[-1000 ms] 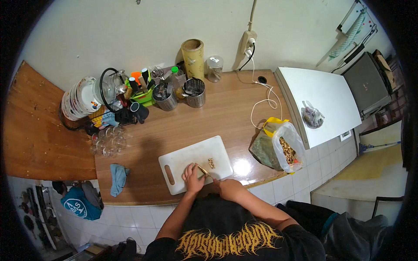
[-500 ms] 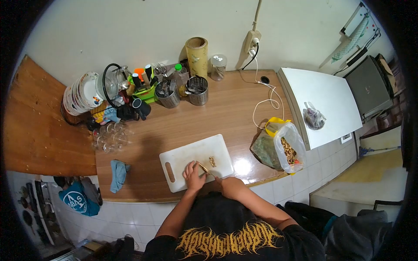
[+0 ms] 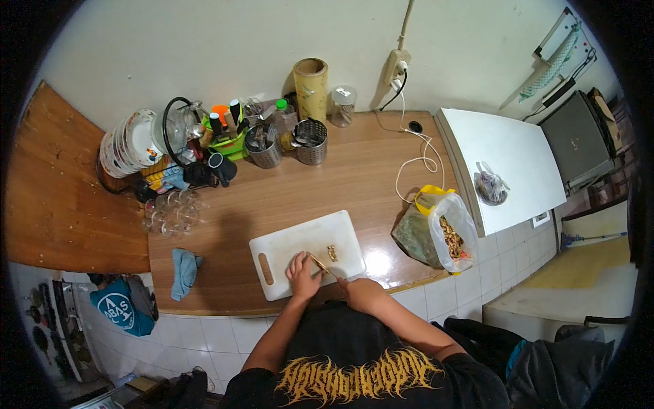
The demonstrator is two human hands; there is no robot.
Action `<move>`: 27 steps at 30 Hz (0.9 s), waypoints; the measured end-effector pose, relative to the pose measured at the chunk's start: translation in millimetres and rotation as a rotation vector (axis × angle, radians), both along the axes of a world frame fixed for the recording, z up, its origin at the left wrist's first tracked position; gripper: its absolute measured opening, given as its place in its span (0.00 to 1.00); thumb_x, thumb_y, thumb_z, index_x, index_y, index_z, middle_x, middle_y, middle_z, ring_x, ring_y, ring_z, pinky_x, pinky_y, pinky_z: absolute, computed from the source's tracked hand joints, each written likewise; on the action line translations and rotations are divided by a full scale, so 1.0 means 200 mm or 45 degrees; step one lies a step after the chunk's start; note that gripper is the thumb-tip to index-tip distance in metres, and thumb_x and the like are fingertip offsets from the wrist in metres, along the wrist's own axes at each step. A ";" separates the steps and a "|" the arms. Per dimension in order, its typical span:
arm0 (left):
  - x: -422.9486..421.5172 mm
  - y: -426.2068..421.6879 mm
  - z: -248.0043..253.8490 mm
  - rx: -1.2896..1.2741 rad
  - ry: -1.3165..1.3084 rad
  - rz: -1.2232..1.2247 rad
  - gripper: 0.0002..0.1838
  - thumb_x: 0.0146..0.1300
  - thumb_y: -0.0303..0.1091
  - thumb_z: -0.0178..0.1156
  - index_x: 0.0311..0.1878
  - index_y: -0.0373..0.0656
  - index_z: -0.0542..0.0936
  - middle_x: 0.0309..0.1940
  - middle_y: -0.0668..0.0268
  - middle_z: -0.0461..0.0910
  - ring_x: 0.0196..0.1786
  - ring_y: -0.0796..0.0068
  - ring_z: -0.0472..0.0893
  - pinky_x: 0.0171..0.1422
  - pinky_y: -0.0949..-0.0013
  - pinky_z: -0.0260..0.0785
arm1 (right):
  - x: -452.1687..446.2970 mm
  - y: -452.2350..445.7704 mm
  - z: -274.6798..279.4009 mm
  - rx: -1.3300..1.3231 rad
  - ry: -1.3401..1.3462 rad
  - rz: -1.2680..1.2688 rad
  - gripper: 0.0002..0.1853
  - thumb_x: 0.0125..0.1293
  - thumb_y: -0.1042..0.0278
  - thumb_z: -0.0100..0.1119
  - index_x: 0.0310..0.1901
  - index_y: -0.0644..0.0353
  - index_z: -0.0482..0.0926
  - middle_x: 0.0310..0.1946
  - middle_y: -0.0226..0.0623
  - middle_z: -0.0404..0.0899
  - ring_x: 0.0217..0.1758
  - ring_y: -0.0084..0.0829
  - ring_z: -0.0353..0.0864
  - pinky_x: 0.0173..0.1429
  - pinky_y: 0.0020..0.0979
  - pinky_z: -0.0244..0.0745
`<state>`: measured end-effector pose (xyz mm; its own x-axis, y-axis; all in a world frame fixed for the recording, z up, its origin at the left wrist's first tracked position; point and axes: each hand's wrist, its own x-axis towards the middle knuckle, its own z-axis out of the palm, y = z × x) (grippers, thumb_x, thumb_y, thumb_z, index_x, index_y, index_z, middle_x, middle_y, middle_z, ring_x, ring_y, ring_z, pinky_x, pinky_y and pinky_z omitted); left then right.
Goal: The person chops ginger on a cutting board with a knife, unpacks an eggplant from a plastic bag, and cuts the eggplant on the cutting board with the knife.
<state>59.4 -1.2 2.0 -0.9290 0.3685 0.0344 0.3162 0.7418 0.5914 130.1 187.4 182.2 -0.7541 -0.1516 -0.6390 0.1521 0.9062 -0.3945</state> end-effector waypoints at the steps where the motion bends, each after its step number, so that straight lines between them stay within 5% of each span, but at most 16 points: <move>1: 0.00 0.00 0.00 -0.007 -0.016 -0.006 0.40 0.52 0.44 0.76 0.68 0.42 0.75 0.71 0.57 0.67 0.77 0.53 0.61 0.78 0.47 0.47 | 0.00 0.00 0.01 -0.004 0.000 -0.015 0.34 0.65 0.67 0.55 0.75 0.50 0.66 0.44 0.53 0.86 0.48 0.53 0.86 0.51 0.49 0.81; 27: 0.00 0.01 -0.01 -0.031 -0.024 -0.003 0.40 0.52 0.46 0.77 0.67 0.42 0.75 0.71 0.57 0.67 0.77 0.53 0.60 0.78 0.46 0.47 | 0.02 0.01 -0.02 -0.020 0.030 -0.018 0.35 0.63 0.69 0.55 0.75 0.51 0.67 0.43 0.55 0.86 0.46 0.53 0.87 0.50 0.50 0.81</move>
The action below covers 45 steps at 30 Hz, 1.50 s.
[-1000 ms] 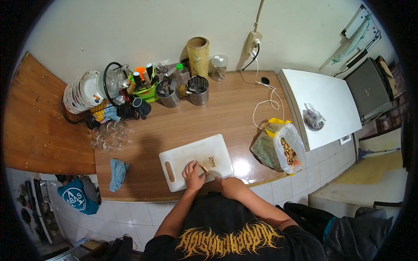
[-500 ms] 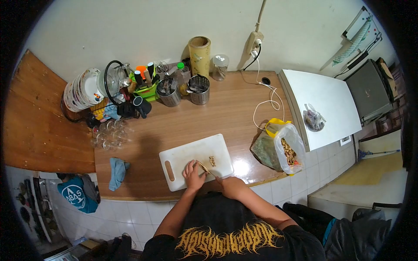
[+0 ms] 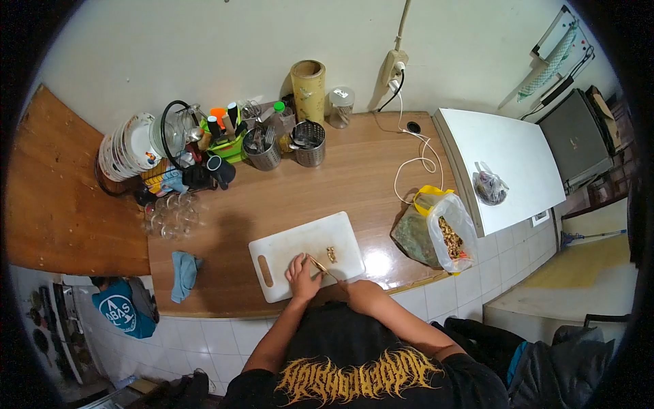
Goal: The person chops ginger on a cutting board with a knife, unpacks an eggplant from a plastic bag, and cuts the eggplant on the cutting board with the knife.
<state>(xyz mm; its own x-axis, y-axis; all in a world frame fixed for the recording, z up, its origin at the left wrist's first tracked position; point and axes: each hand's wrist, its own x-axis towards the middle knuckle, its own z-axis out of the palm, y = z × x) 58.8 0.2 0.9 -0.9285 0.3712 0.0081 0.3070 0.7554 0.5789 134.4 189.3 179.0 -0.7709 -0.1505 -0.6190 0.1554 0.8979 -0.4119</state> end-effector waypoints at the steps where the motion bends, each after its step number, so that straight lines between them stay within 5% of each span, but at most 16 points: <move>1: -0.01 0.00 0.01 -0.017 -0.016 0.002 0.40 0.52 0.46 0.77 0.68 0.42 0.75 0.72 0.57 0.67 0.77 0.53 0.60 0.78 0.46 0.47 | -0.01 -0.01 0.02 0.014 -0.054 -0.014 0.35 0.63 0.69 0.55 0.75 0.51 0.67 0.43 0.55 0.86 0.46 0.53 0.87 0.50 0.50 0.81; 45: 0.00 0.00 0.00 0.011 0.060 0.012 0.41 0.52 0.47 0.77 0.68 0.42 0.75 0.71 0.57 0.68 0.77 0.53 0.61 0.77 0.47 0.48 | 0.01 0.00 0.07 0.026 -0.122 -0.011 0.33 0.67 0.68 0.50 0.75 0.48 0.66 0.45 0.56 0.85 0.49 0.54 0.86 0.53 0.50 0.80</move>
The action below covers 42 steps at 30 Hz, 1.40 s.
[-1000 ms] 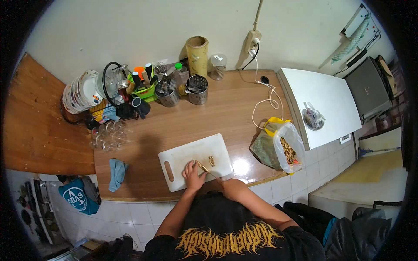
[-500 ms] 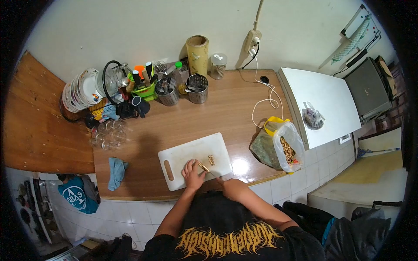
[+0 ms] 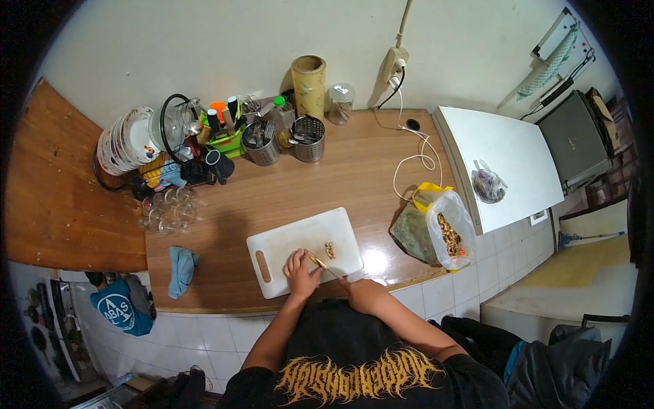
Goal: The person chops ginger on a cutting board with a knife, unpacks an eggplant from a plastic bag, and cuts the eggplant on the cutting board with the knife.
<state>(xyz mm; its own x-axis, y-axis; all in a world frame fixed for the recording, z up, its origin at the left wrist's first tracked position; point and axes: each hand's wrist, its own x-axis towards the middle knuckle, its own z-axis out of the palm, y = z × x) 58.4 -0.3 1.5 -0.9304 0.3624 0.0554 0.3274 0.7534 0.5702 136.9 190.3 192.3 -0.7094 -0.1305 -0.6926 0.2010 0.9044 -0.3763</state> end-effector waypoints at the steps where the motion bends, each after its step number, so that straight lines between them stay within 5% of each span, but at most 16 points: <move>1: 0.01 0.00 0.00 0.003 0.000 -0.006 0.41 0.52 0.48 0.76 0.68 0.42 0.75 0.72 0.56 0.67 0.77 0.53 0.61 0.77 0.46 0.47 | 0.01 0.00 -0.01 -0.003 0.019 0.005 0.33 0.67 0.68 0.50 0.76 0.48 0.66 0.45 0.56 0.85 0.49 0.54 0.86 0.54 0.50 0.80; 42: 0.03 0.00 0.00 -0.012 0.010 -0.027 0.40 0.53 0.47 0.76 0.68 0.41 0.75 0.72 0.56 0.67 0.77 0.53 0.61 0.78 0.47 0.47 | 0.03 0.01 0.04 0.006 0.016 0.021 0.34 0.66 0.69 0.51 0.76 0.50 0.66 0.43 0.58 0.85 0.48 0.55 0.86 0.52 0.51 0.80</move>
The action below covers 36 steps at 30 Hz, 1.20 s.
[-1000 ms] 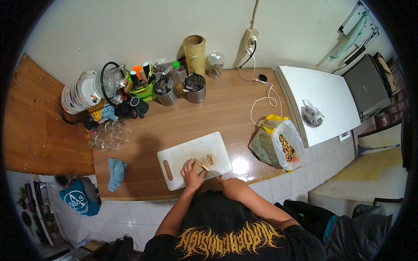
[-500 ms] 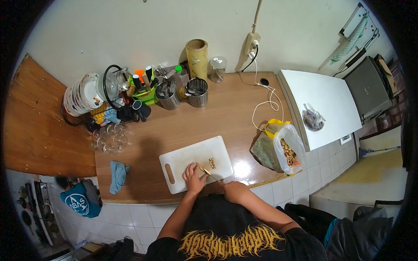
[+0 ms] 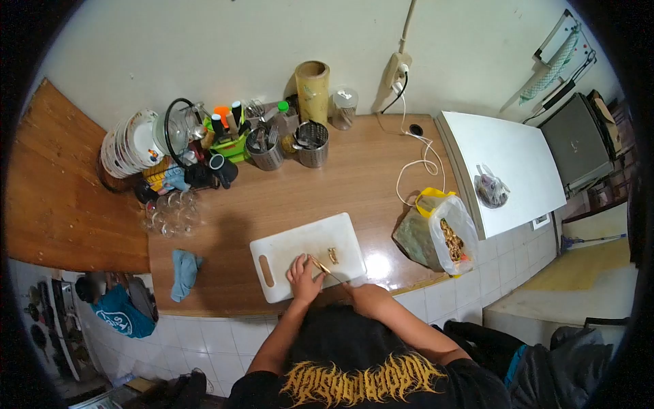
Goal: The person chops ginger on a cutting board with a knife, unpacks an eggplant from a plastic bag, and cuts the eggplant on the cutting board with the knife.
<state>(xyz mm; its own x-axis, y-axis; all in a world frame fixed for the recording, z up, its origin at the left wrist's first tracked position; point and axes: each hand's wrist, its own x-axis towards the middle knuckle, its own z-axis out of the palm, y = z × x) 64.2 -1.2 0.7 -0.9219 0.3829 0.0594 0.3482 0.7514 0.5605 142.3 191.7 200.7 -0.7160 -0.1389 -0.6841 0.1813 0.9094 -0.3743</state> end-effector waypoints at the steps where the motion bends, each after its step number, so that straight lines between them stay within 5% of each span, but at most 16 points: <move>1: -0.01 -0.01 -0.01 -0.024 -0.004 -0.005 0.40 0.54 0.48 0.76 0.68 0.41 0.75 0.72 0.56 0.67 0.77 0.53 0.61 0.78 0.47 0.47 | -0.02 0.00 0.02 0.003 -0.011 -0.001 0.34 0.66 0.68 0.51 0.76 0.50 0.66 0.43 0.58 0.85 0.47 0.55 0.86 0.52 0.51 0.80; 36: -0.01 0.00 0.03 -0.055 0.030 0.000 0.39 0.54 0.47 0.74 0.68 0.41 0.75 0.71 0.56 0.68 0.77 0.54 0.61 0.77 0.48 0.47 | 0.09 0.03 -0.07 0.015 0.075 0.011 0.30 0.68 0.68 0.51 0.73 0.52 0.68 0.43 0.57 0.85 0.45 0.56 0.86 0.51 0.53 0.80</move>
